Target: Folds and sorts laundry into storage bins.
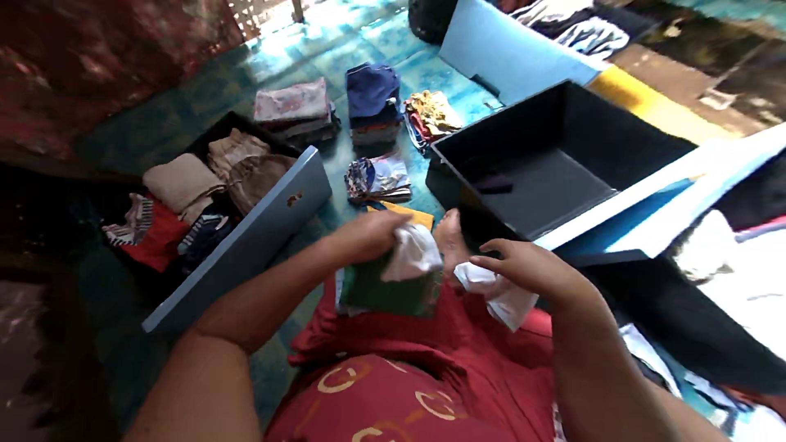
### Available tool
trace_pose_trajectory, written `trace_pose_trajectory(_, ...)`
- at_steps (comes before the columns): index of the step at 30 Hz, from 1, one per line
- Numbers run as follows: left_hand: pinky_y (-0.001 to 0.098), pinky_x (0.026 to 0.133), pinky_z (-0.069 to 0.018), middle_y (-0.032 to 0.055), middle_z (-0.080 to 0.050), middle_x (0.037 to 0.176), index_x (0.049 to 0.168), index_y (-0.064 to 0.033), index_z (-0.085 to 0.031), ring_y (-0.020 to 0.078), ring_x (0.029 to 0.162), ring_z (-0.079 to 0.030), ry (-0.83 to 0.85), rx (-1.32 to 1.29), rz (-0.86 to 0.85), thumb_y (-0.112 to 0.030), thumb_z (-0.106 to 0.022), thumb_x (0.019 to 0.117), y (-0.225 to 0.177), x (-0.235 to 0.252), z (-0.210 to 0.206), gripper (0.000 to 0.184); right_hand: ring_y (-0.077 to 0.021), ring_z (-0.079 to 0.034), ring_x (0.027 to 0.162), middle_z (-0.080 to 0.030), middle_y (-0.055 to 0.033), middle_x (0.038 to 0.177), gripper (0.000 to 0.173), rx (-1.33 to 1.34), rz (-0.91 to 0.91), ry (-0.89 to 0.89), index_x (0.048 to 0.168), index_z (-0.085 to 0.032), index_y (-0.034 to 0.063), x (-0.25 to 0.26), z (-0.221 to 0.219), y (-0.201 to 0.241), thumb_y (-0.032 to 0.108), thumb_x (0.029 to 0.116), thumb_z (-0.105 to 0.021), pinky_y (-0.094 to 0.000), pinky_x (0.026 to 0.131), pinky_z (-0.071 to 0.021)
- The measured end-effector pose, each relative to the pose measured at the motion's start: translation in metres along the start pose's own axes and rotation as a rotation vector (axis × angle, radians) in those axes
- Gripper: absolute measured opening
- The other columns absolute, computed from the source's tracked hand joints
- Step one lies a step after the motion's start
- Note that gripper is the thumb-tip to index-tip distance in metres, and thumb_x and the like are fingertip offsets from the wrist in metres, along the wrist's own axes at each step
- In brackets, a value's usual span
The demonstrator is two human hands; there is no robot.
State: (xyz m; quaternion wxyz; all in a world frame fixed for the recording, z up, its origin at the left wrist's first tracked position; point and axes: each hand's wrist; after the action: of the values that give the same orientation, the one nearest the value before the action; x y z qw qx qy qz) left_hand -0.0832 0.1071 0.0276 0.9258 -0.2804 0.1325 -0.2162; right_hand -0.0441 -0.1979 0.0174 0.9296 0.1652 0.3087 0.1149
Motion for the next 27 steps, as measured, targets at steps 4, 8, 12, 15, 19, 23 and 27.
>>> trace_pose_trajectory(4,0.0507,0.111,-0.0448,0.0178,-0.064,0.137,0.141,-0.0039,-0.059,0.0288,0.128,-0.060,-0.297,-0.147,0.223,-0.006,-0.047,0.1045,0.032,-0.023,0.047,0.039,-0.0503,-0.060,0.119,-0.066,-0.0301,0.122,0.057,0.021,0.014,-0.030,0.133,-0.064,0.0018,-0.002,0.007,-0.009,0.050,0.1018,-0.059,-0.0732,0.100,-0.0411)
trace_pose_trajectory(8,0.0592,0.112,-0.0413,0.0222,-0.060,0.140,0.143,-0.0004,-0.056,0.0375,0.133,-0.056,-0.373,0.101,0.432,-0.007,-0.047,0.1050,0.077,-0.042,0.042,0.040,-0.0459,-0.063,0.112,-0.069,-0.0273,0.115,0.054,0.045,0.004,-0.013,0.130,-0.066,0.0036,0.002,0.008,-0.009,0.049,0.1008,-0.062,-0.0695,0.097,-0.0444)
trace_pose_trajectory(12,0.0687,0.109,-0.0384,0.0318,-0.041,0.154,0.147,0.0063,-0.047,0.0506,0.139,-0.045,-0.153,0.317,0.615,-0.016,-0.064,0.0963,0.124,-0.060,-0.048,0.058,-0.0428,-0.065,0.103,-0.068,-0.0260,0.111,0.050,0.116,0.052,-0.035,0.131,-0.064,0.0018,0.005,0.004,-0.014,0.019,0.0880,-0.082,-0.0652,0.093,-0.0494)
trace_pose_trajectory(15,0.0782,0.112,-0.0219,0.0284,-0.009,0.168,0.163,-0.0034,-0.022,0.0545,0.152,-0.014,0.126,0.207,0.727,-0.024,-0.058,0.1021,0.136,-0.085,-0.120,0.073,-0.0450,-0.061,0.109,-0.059,-0.0291,0.123,0.057,0.126,0.091,-0.124,0.135,-0.061,0.0007,0.003,0.005,-0.013,0.003,0.0817,-0.082,-0.0638,0.093,-0.0500)
trace_pose_trajectory(19,0.0762,0.115,-0.0184,0.0265,-0.006,0.169,0.162,-0.0061,-0.025,0.0528,0.154,-0.007,0.071,0.154,0.717,-0.008,-0.058,0.0992,0.136,-0.096,-0.145,0.071,-0.0453,-0.061,0.114,-0.063,-0.0287,0.122,0.051,0.103,0.078,-0.229,0.134,-0.061,-0.0013,0.001,0.008,-0.016,0.000,0.0855,-0.076,-0.0629,0.097,-0.0492)
trace_pose_trajectory(23,0.0654,0.113,-0.0372,0.0303,-0.042,0.153,0.145,-0.0011,-0.053,0.0494,0.141,-0.042,-0.034,0.094,0.702,-0.020,-0.065,0.0978,0.140,-0.073,-0.103,0.052,-0.0381,-0.067,0.107,-0.070,-0.0217,0.112,0.036,0.093,0.288,-0.336,0.125,-0.067,-0.0004,0.001,0.012,-0.021,-0.003,0.0890,-0.069,-0.0589,0.096,-0.0519)
trace_pose_trajectory(27,0.0546,0.110,-0.0435,0.0314,-0.054,0.139,0.135,0.0091,-0.056,0.0419,0.132,-0.053,-0.363,-0.149,0.376,-0.013,-0.061,0.0985,0.081,-0.028,-0.025,0.043,-0.0354,-0.068,0.106,-0.071,-0.0193,0.111,0.028,0.072,0.465,-0.335,0.118,-0.070,0.0008,-0.009,0.007,-0.005,0.001,0.0905,-0.071,-0.0567,0.096,-0.0529)
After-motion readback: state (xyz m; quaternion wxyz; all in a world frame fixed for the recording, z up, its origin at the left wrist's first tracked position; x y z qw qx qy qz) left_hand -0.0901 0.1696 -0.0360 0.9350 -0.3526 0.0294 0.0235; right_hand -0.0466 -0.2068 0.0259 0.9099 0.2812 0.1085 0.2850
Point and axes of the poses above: each hand's wrist, its own x-axis towards the middle knuckle, its own z-axis out of the back of the hand, y = z × x
